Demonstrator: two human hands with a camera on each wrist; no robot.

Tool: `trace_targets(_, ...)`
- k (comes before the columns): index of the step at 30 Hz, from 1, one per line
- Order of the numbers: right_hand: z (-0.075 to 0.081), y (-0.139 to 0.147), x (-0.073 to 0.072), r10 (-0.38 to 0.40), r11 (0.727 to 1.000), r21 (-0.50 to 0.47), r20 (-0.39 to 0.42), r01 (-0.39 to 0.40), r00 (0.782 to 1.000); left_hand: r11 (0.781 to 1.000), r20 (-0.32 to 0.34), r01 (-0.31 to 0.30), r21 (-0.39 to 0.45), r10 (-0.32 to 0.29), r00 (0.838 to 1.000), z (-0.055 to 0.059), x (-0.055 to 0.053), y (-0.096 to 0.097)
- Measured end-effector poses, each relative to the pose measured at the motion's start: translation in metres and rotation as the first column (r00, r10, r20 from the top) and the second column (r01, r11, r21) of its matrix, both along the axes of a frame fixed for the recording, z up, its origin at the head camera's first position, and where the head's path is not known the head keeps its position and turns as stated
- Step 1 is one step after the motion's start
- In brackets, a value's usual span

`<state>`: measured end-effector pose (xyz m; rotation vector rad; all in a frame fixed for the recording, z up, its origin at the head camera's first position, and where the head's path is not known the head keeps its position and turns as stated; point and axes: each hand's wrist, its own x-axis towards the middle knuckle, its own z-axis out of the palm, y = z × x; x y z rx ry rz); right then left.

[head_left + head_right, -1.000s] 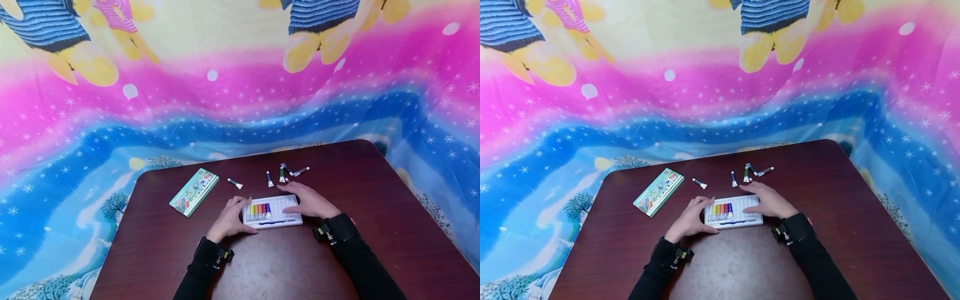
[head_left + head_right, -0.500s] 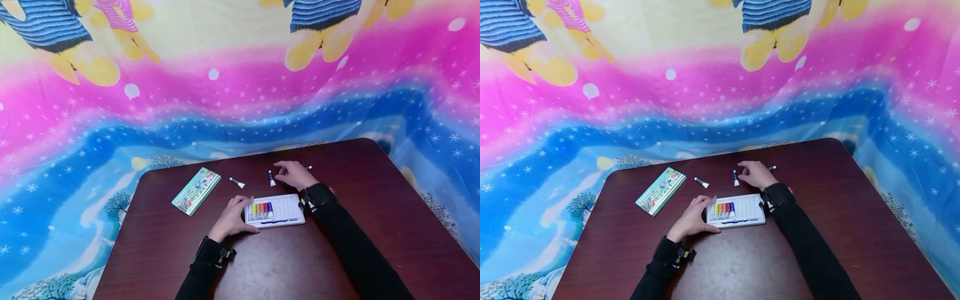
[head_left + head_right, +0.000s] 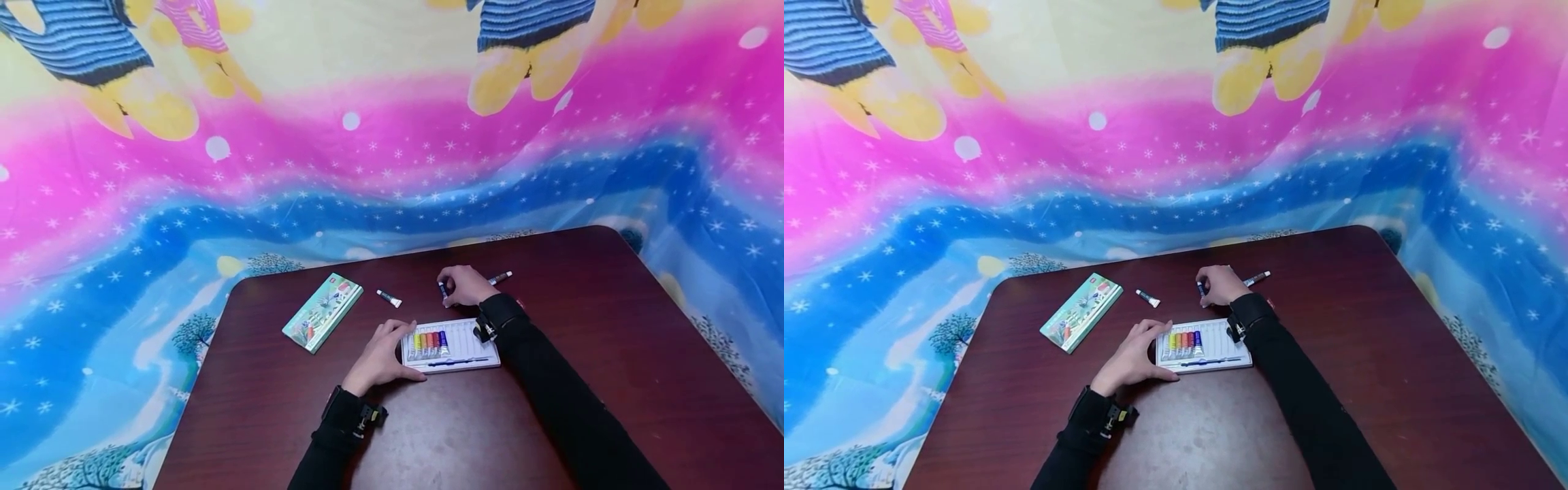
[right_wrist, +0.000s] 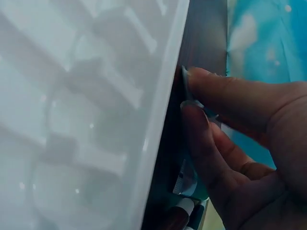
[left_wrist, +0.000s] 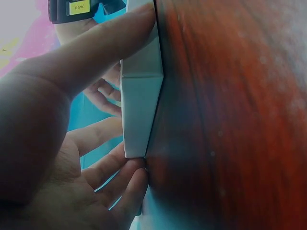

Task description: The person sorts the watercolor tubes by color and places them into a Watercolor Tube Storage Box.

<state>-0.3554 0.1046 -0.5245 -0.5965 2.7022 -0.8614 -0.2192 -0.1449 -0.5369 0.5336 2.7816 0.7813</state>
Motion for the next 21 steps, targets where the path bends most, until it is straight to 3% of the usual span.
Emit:
trace_targets(9, 0.005, -0.001, 0.016, 0.063, 0.996, -0.068, 0.036, -0.06, 0.997, 1.0, -0.005, 0.004, 0.002, -0.004, 1.0, -0.001, 0.0, 0.0)
trace_targets(16, 0.0, 0.001, 0.019, 0.074, 0.983, -0.168, 0.009, -0.072, 0.997, 1.0, -0.005, 0.005, 0.002, -0.005, 1.0, -0.002, -0.001, -0.001)
trace_targets(18, -0.001, 0.003, 0.021, 0.055, 0.974, -0.22, -0.015, -0.057, 0.998, 1.0, -0.005, 0.005, 0.004, -0.005, 1.0, -0.001, -0.001, -0.001)
trace_targets(21, 0.004, 0.004, 0.03, 0.017, 0.933, -0.359, -0.062, -0.038, 0.998, 1.0, -0.004, 0.007, 0.01, -0.007, 1.0, -0.001, 0.0, -0.001)
